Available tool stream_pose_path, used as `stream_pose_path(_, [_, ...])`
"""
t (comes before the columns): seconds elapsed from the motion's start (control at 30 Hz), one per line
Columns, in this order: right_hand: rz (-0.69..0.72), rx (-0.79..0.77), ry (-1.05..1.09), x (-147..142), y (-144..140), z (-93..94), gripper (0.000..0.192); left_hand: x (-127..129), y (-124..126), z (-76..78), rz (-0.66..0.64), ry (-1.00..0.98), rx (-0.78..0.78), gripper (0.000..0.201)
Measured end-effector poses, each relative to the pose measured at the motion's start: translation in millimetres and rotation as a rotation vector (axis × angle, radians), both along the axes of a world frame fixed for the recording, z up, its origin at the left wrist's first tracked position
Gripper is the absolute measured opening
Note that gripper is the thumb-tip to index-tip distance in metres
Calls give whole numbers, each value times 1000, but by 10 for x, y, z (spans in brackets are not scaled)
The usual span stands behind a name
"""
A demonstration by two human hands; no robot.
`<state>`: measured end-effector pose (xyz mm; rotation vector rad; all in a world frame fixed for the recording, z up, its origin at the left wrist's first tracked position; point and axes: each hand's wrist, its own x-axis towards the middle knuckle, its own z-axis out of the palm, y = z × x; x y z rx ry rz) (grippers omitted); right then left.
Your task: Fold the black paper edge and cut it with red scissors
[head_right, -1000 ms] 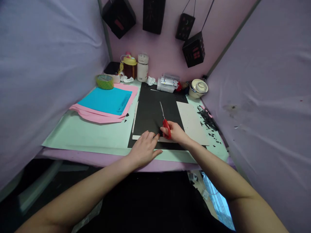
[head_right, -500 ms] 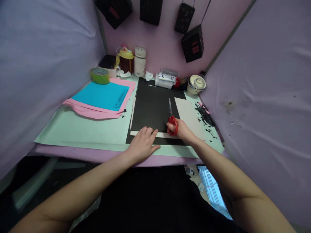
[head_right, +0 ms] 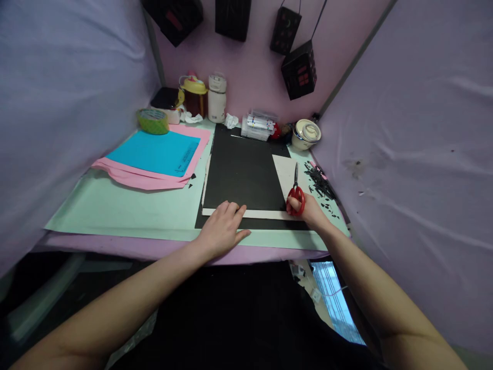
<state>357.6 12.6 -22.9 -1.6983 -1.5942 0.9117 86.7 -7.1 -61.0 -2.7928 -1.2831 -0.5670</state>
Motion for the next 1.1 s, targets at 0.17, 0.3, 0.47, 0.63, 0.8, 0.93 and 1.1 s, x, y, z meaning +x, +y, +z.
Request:
stream_pose_path(0.17, [-22, 28, -37, 84, -71, 76, 30, -19, 0, -1, 6, -10, -25, 61])
stream_pose_path(0.3, [-24, 73, -44, -20, -115, 223, 31, 119, -15, 54, 20, 1, -21, 63])
stream_pose_path(0.47, [141, 61, 4, -332, -24, 271, 36, 423, -56, 134, 34, 9, -29, 75])
stream_pose_path(0.63, [179, 19, 39, -362, 62, 146, 35, 144, -111, 127, -25, 43, -20, 69])
stream_pose_path(0.8, [164, 12, 41, -319, 52, 79, 35, -285, -107, -19, -6, 99, -59, 73])
stream_pose_path(0.93, [181, -13, 55, -439, 48, 86, 33, -313, -97, -88, -3, 106, -47, 74])
stream_pose_path(1.1, [213, -15, 105, -689, 33, 107, 33, -292, -107, -53, 2, 139, -63, 76])
